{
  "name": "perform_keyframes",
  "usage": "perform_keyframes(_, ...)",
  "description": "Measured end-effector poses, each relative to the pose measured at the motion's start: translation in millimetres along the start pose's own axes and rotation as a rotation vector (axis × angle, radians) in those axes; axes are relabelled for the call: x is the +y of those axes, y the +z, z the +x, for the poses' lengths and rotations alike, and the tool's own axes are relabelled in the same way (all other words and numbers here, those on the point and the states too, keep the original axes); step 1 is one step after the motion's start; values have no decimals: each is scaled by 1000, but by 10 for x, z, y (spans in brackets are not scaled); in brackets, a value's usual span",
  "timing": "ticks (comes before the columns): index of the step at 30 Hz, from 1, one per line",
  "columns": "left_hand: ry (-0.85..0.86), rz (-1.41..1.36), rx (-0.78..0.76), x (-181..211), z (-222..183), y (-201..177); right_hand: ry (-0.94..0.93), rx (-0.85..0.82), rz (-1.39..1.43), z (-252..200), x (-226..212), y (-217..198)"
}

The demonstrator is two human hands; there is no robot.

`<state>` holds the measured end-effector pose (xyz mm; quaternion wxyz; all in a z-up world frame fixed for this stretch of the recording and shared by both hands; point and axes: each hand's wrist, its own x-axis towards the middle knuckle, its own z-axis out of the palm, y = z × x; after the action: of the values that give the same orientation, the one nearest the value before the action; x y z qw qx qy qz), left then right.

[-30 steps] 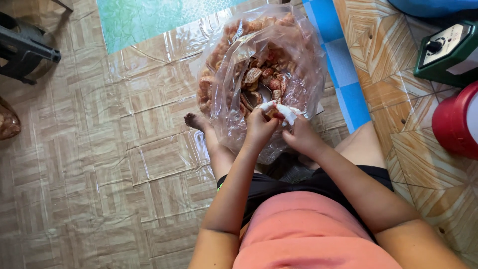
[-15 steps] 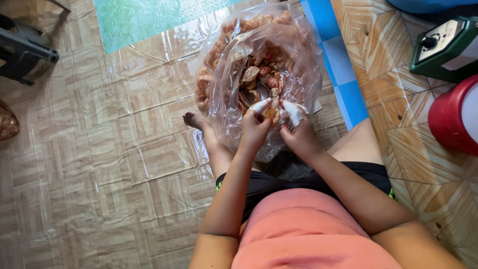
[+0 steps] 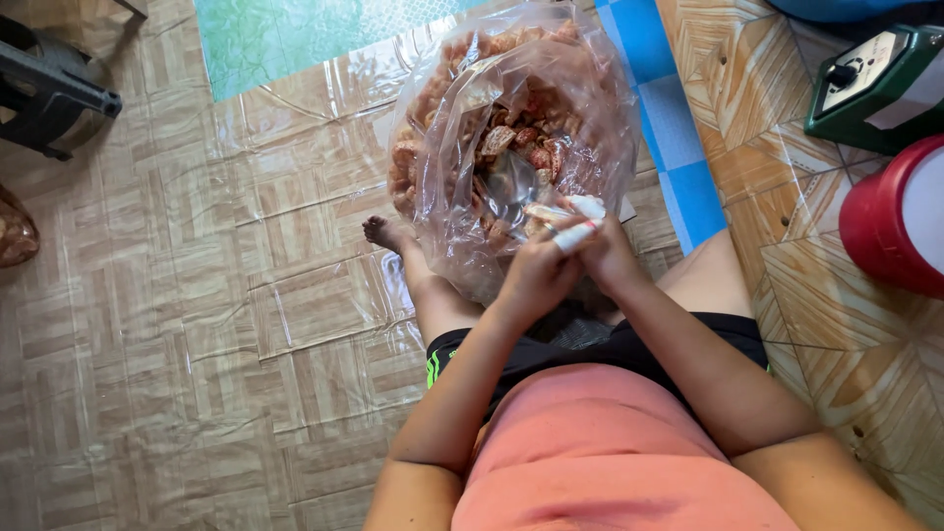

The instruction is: Packaging fried snacks from a large bulk bag into smaller individual plastic bags using a spoon and a heat sealer.

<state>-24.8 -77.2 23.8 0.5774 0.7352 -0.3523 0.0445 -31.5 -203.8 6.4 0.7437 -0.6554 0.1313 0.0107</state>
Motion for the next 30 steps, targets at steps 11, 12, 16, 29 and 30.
perform_keyframes(11, -7, -98, 0, 142, -59, 32, 36, 19, 341, -41, 231, -123)
perform_keyframes(12, -37, -108, 41, 134, -44, -26, -15, 27, 225, 18, 418, -183)
perform_keyframes(16, -18, -147, 37, 199, -39, 54, -26, 61, 148, -218, -216, 38)
perform_keyframes(29, -45, -213, -173, 528, 398, -807, -93, -74, -139, -140, -475, -217)
perform_keyframes(30, -109, -70, -360, 583, 466, -911, -102, -104, -287, -156, -604, -228)
